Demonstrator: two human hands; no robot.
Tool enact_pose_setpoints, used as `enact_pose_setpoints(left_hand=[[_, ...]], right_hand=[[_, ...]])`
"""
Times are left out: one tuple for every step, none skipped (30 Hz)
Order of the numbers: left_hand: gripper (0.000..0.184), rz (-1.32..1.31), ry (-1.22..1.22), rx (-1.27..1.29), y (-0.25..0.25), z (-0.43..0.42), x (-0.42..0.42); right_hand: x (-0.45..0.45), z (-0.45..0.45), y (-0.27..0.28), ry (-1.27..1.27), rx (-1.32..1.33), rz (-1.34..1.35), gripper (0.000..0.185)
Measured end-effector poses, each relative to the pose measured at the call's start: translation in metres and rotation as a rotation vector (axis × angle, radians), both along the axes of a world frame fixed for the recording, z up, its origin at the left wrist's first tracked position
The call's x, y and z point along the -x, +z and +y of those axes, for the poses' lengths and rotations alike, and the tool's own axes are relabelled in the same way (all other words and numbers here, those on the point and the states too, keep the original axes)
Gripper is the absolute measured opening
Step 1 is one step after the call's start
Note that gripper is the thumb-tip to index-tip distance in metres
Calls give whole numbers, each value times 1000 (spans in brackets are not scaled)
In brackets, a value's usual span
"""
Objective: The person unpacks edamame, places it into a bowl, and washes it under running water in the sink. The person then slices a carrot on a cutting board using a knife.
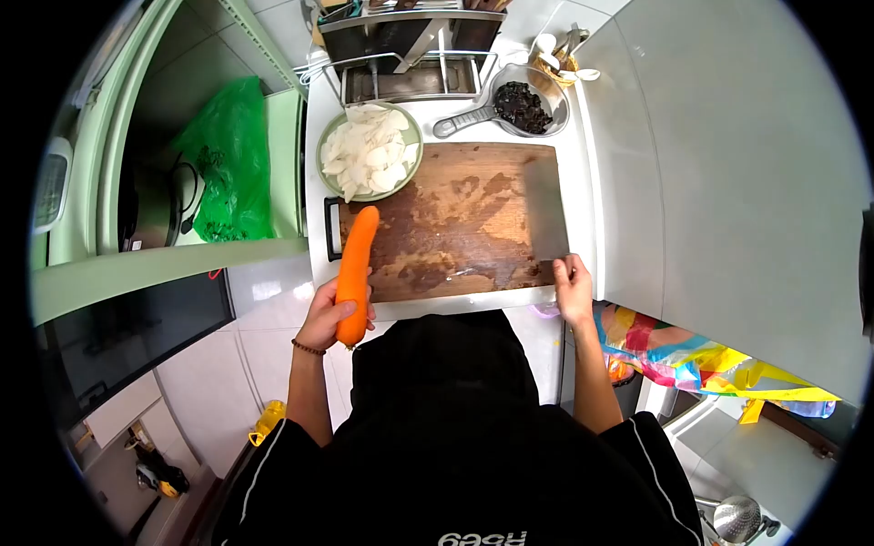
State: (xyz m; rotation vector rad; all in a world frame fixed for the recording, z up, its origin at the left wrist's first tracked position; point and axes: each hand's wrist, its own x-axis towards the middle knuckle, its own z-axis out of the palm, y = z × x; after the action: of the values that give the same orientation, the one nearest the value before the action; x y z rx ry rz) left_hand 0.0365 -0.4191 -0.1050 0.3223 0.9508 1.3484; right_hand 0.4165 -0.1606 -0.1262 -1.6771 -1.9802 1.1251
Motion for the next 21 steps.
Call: enact_pose_setpoints(left_hand=[[68,7,0,10,1,-1,-1],[68,17,3,20,1,-1,-1],[68,25,4,32,2,-1,-1],[68,9,17,32,6,-1,-1],[69,-24,42,18,6,-1,-2],[71,-59,64,8,5,-4,-2],[72,-94,87,-2,4,-7,-3],[74,-103,103,-37,3,-11,-3],[75,-110,117,-71,1,-15,-3],[77,-118,129,-104,-1,-19,-3],[78,-131,144,-125,-3,-23,-3],[79,-146,160,-147,-6,-28,-3],[80,-162,175,-171,-6,-31,-3],[79,-140,189,-173,-7,-31,-3],[77,-118,206,-174,-6,-33,-4],[76,-96,225,-173,-4,-36,-4],[78,-93,223,-146,-1,-40,-4],[80,-92,217,-123,1,-41,-4],[81,-94,209,-105,1,-39,-4],[81,-106,190,-95,-1,-37,-4],[81,-119,167,-81,-3,-38,-2]], right_hand=[[1,-1,1,-50,-126,-43,30],[2,-3,2,-90,-119,-30,30],[3,-8,6,-133,-110,-18,30],[7,-18,14,-52,-81,-16,28],[15,-32,22,-115,335,167,25],[20,-43,8,90,226,186,23],[29,-53,0,293,115,205,21],[37,-59,-5,379,194,196,21],[50,-65,0,463,274,187,21],[62,-69,3,496,271,147,23],[62,-67,-1,475,265,124,24],[56,-62,-7,453,259,101,25],[48,-55,-12,432,249,75,25],[35,-43,-17,360,205,114,26],[19,-31,-20,287,91,135,27],[0,-17,-28,130,69,123,27],[3,-2,12,77,43,-59,25],[-1,7,14,26,-161,-109,25],[-4,11,22,-53,-151,-190,27],[-10,12,21,-4,-113,-183,27],[-18,10,16,40,-71,-177,28]])
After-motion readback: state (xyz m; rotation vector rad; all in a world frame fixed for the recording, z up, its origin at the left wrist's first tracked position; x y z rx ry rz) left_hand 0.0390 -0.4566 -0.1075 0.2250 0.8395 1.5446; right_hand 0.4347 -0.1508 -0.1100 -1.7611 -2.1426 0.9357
